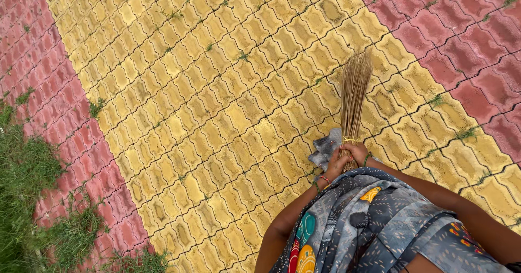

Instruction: The person sweeps an outdoor pathway made of yellow and red interlocking pavers using a handheld broom made of sticks.

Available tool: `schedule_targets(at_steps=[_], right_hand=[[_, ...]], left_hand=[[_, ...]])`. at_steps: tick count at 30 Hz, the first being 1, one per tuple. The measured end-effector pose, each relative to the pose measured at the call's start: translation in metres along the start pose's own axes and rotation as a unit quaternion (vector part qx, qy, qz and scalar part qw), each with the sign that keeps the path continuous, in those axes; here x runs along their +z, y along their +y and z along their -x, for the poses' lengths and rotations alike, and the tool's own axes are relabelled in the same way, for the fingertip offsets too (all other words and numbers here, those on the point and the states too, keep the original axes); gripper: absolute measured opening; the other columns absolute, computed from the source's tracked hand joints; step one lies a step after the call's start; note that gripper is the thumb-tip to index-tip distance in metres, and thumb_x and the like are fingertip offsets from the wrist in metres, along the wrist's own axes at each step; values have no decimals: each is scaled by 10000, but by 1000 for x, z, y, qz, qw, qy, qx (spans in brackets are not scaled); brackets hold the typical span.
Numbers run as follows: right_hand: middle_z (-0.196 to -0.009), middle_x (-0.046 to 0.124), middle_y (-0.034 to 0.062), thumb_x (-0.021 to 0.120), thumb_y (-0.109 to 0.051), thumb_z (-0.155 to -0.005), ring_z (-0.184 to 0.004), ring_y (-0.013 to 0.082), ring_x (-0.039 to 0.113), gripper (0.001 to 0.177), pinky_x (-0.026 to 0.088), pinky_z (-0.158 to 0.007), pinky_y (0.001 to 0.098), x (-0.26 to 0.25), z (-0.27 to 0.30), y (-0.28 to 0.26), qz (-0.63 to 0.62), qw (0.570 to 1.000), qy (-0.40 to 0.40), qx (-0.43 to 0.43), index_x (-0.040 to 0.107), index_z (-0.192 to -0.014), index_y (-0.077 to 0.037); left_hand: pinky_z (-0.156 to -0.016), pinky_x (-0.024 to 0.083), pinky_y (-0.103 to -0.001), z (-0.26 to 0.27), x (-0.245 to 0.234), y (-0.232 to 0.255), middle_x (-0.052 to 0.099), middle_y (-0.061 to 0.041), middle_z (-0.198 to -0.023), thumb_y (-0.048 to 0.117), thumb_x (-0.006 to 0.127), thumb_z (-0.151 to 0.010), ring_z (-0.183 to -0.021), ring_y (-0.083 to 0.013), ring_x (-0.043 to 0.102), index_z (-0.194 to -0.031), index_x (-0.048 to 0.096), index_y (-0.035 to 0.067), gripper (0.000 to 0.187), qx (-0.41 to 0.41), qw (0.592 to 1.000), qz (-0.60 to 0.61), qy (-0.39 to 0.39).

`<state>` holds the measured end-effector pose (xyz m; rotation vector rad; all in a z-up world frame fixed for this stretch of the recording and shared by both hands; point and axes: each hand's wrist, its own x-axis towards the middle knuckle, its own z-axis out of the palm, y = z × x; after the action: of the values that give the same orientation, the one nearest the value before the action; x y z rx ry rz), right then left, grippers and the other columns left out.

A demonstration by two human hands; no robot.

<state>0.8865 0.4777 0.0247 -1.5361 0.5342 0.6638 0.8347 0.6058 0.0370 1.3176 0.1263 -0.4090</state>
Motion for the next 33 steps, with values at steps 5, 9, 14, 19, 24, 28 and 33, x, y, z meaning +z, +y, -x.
schedule_targets(at_steps=[5,9,14,19,24,28,33], right_hand=[[-872,729,98,789,-218,-822,-725,159,670,611,524,-600,344,24,-37,-58,0,995,-101,-17,472,-1202,141],[-987,744,108,744,-326,-859,-811,148,603,340,494,-712,314,20,-97,-52,97,975,-199,32,817,-998,-24],[-980,702,79,787,-326,-820,-865,131,627,304,519,-780,314,2,-123,-53,134,982,-119,55,838,-939,-50],[-807,741,112,756,-346,-816,-716,183,675,306,532,-665,347,-26,-130,-68,66,994,-49,72,800,-828,-43],[-750,711,96,777,-252,-771,-644,176,654,274,515,-585,358,-10,-118,-133,-44,999,-24,-10,745,-804,19],[-736,701,86,805,-200,-744,-627,160,657,274,519,-560,357,2,-132,-173,-3,999,-41,14,717,-802,52],[-865,727,115,791,-243,-794,-704,158,634,296,489,-671,328,18,-200,-167,-37,983,-175,47,794,-923,24]], left_hand=[[-947,513,-330,-28,-14,30,546,-147,-1349,358,681,-941,-1144,-191,593,-1548,305,-52,823,40,993,-41,102],[-835,519,-399,-68,-19,23,567,-177,-1232,365,673,-914,-1008,-225,609,-1490,333,-61,793,-58,988,-1,142],[-984,498,-382,-123,-31,-16,621,-203,-1255,360,698,-994,-1141,-235,607,-1363,426,-136,675,-92,995,-15,38],[-994,503,-349,-146,-28,3,605,-192,-1293,324,665,-1026,-1185,-301,621,-1296,618,63,378,278,877,-386,-68],[-1043,447,-390,-159,-28,40,443,-243,-1432,329,657,-936,-1283,-316,485,-1536,302,-70,803,14,989,-143,34],[-1217,417,-412,-172,-47,45,308,-261,-1682,305,616,-1111,-1464,-318,446,-1406,572,-81,488,133,969,-207,7],[-978,472,-413,-221,-63,67,547,-197,-1310,308,675,-910,-1130,-273,567,-1384,490,68,562,-81,988,24,132]])
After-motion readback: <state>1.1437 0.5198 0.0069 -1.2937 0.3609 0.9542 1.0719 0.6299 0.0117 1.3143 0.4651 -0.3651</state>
